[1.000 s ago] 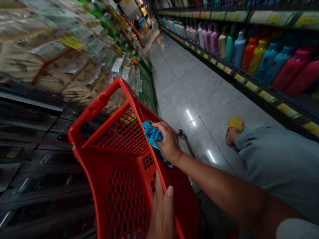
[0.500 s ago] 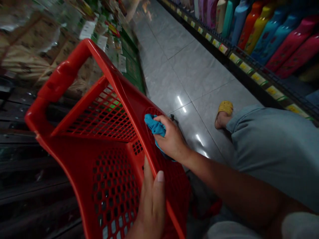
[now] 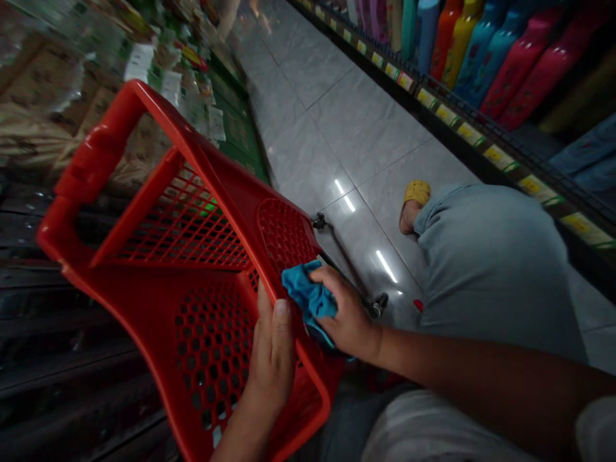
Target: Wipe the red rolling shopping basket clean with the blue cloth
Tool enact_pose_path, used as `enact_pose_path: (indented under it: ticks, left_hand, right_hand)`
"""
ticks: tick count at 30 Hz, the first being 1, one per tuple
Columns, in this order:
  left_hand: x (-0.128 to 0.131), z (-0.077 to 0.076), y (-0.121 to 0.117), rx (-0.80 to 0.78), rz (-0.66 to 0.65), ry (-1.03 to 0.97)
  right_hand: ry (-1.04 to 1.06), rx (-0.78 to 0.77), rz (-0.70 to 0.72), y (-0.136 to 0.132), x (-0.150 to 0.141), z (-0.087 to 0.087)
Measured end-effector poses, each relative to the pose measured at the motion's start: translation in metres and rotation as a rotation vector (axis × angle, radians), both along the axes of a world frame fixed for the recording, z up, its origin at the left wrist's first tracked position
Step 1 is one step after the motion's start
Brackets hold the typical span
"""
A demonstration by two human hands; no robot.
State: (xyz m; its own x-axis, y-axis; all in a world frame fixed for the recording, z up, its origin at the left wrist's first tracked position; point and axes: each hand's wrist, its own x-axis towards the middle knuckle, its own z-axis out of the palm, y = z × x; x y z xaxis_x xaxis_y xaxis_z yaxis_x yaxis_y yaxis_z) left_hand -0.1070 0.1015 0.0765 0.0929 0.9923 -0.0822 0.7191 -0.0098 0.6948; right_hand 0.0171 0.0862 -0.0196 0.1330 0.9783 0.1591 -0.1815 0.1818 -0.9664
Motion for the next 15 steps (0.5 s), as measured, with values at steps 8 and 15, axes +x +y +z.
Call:
enact_pose_path:
  ticks: [8, 15]
  left_hand:
    - [0.01, 0.011, 0.006, -0.024, -0.011, 0.03]
    - [-0.003, 0.015, 0.006, -0.055, -0.138, 0.061]
  right_hand:
    - [-0.023, -0.166, -0.052, -0.013, -0.008, -0.013]
    - [-0.023, -0.212, -0.15, 0.102, -0.014, -0.041]
